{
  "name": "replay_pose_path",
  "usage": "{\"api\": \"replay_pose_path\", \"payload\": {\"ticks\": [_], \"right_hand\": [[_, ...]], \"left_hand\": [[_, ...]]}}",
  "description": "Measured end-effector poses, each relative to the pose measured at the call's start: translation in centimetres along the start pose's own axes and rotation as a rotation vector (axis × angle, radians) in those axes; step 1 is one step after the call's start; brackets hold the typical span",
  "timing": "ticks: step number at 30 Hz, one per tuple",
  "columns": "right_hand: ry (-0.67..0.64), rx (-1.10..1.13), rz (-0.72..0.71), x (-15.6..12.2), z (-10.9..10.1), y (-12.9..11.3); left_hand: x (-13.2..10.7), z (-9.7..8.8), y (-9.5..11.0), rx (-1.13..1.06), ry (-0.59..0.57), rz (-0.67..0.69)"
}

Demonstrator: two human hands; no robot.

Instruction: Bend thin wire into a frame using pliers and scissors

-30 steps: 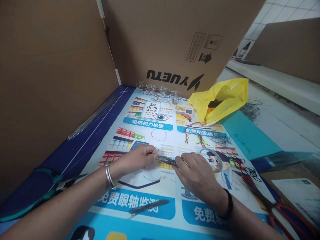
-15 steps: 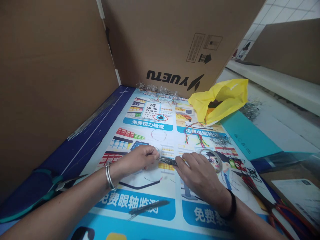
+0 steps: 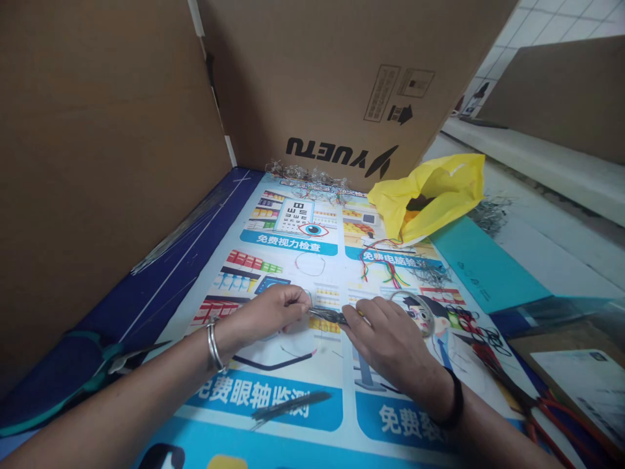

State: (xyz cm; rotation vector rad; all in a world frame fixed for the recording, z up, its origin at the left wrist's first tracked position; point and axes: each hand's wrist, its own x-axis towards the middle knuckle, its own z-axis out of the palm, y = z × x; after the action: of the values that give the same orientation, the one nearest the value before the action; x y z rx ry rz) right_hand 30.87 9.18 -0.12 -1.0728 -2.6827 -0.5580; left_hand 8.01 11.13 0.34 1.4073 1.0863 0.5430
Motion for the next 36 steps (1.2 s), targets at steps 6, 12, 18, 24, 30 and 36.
{"api": "replay_pose_path", "payload": {"ticks": [6, 12, 18, 24, 30, 36], "right_hand": [[0.02, 0.066, 0.057, 0.1, -0.2, -0.2], [0.054, 0.068, 0.11, 0.4, -0.6, -0.6], [0.09, 0.126, 0.145, 0.4, -0.8, -0.8], [0.086, 0.152, 0.142, 0.3, -0.5, -0.7], [0.085, 0.176, 0.122, 0.2, -0.5, -0.5], [0.051, 0.302, 0.148, 0.1, 0.0, 0.0]], "left_hand": [[-0.2, 0.2, 0.2, -0.047, 0.022, 0.002], [-0.1, 1.1, 0.0, -0.108, 0.098, 0.025], [0.0, 2.2, -0.5, -0.173, 0.193, 0.058], [-0.1, 2.7, -0.9, -0.198, 0.231, 0.103], [-0.3, 2.8, -0.9, -0.177, 0.243, 0.105], [-0.2, 2.7, -0.9, -0.168, 0.223, 0.111]]}}
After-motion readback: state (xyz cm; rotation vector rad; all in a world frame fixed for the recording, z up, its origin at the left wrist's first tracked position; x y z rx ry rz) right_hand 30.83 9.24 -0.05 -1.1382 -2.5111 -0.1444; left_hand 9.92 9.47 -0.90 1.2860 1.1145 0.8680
